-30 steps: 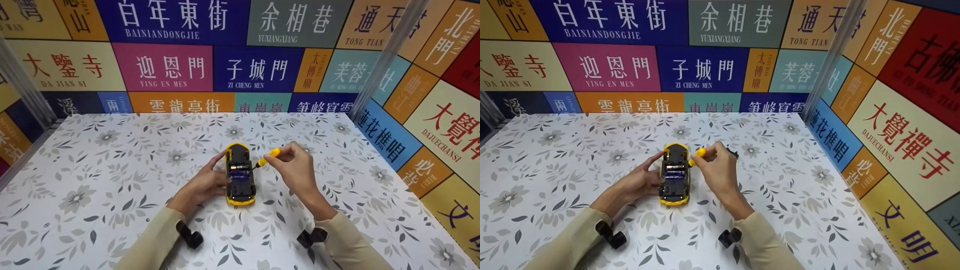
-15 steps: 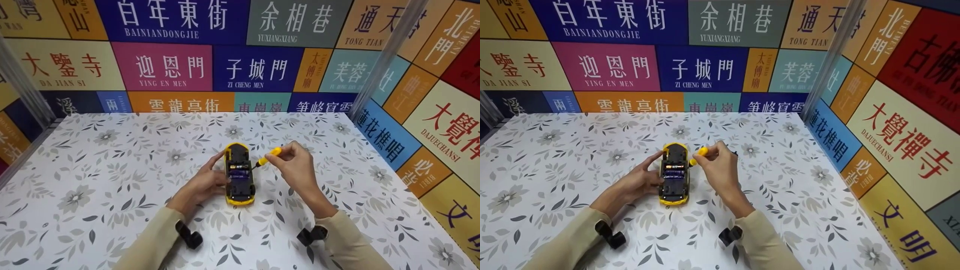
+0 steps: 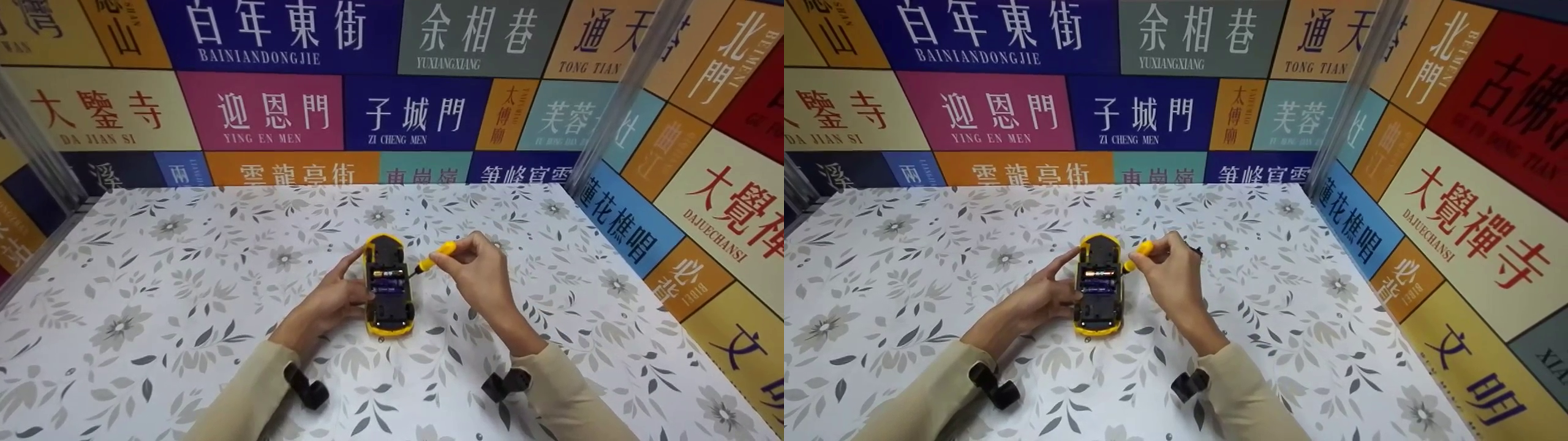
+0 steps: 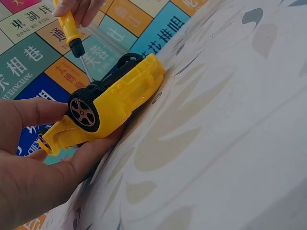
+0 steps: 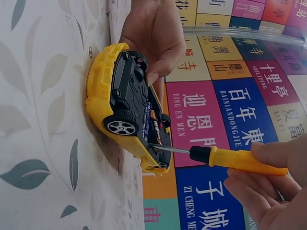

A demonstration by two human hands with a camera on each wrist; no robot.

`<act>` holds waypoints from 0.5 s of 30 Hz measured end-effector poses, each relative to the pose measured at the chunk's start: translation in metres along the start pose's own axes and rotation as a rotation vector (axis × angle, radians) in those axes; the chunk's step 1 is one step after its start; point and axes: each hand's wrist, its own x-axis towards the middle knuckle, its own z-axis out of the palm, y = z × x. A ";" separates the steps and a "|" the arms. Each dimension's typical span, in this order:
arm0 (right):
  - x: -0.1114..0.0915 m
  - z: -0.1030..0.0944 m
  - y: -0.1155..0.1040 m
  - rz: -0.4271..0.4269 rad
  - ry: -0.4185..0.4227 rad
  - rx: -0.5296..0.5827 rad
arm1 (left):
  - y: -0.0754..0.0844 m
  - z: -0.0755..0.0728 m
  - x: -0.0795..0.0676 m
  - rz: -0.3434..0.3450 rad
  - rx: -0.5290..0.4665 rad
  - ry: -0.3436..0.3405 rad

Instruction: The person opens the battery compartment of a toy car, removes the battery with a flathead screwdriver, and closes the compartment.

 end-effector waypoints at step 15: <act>0.042 -0.014 0.057 0.534 -0.172 0.647 | -0.001 -0.006 0.003 -0.006 -0.060 -0.035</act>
